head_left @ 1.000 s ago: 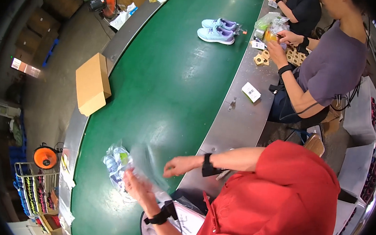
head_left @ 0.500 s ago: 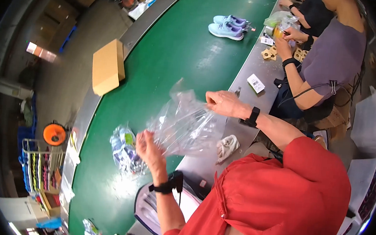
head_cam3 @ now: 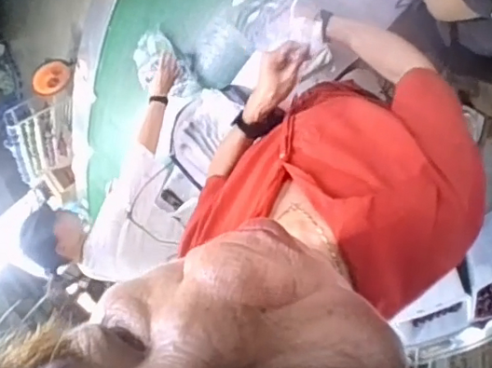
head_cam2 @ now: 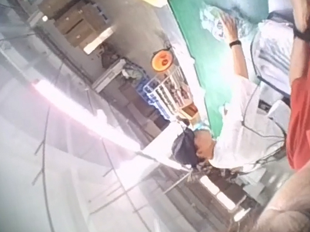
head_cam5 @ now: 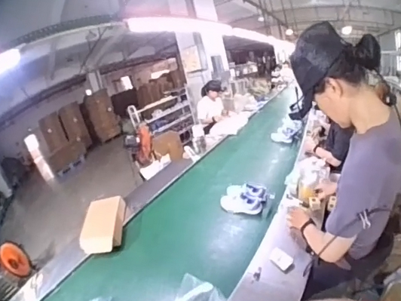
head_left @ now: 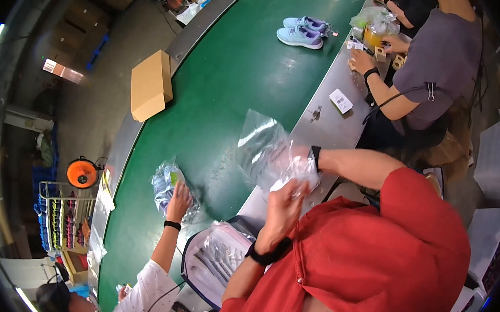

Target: Placing finished shoes into plastic bags on an industrial assembly line.

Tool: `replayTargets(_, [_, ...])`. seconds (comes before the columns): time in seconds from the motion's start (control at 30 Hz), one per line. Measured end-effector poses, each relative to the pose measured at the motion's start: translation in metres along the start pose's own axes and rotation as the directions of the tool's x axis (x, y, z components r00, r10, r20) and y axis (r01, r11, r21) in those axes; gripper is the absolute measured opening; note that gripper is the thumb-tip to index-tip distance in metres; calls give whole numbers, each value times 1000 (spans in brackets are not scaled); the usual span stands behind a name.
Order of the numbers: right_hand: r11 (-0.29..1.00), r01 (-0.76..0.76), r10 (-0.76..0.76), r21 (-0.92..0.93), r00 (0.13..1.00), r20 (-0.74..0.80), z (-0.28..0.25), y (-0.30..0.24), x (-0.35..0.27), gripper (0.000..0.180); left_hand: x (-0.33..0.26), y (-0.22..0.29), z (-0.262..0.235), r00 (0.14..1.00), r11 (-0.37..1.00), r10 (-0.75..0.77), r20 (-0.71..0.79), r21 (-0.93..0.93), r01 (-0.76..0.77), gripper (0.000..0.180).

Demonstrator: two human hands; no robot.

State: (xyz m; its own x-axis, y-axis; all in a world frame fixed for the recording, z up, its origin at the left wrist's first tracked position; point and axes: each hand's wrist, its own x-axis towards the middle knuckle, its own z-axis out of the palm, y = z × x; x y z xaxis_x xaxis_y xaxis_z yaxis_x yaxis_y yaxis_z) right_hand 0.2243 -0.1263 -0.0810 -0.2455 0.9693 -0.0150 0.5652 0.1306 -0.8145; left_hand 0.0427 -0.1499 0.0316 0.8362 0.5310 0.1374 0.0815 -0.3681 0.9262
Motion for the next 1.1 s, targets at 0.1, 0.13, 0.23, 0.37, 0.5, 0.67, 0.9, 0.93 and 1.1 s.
replayTargets(0.1, [961, -139, 163, -238, 983, 84, -1, -16, -2, 46, -3, 8, -26, 965, 974, -194, -175, -154, 168, 12])
replayTargets(0.13, [931, -175, 217, -321, 971, 101, -3, -19, -1, 47, -3, 11, -28, 966, 980, -178, -187, -119, 157, 18])
replayTargets(0.23, [795, -268, 379, -545, 920, 101, -5, -26, 9, 50, -8, 2, -33, 975, 889, -222, 31, 416, 189, 41])
replayTargets(0.37, [683, -250, -262, -686, 793, -550, 12, -26, 21, 50, -20, -33, -39, 982, 949, -166, -93, 257, 185, 26])
replayTargets(0.5, [925, -227, 235, -304, 972, -10, 53, -5, -13, 48, 17, -37, -89, 817, 958, -283, -503, -112, 263, 13])
replayTargets(0.67, [592, -205, -199, -779, 900, -388, 5, -57, -3, 41, 37, -37, -87, 764, 997, -18, -645, 49, 64, 16])
replayTargets(0.9, [698, -128, -262, -705, 870, -418, 8, -31, -3, 12, 49, -35, -89, 810, 959, -58, -584, 193, 207, 20])
replayTargets(0.93, [700, -127, -262, -703, 870, -417, 7, -34, -3, 12, 53, -35, -90, 810, 958, -60, -584, 194, 211, 20])
replayTargets(1.1, [939, -37, 90, -342, 986, 141, -9, -82, -14, 30, 57, -57, -102, 782, 970, -88, -617, 126, 208, 22])
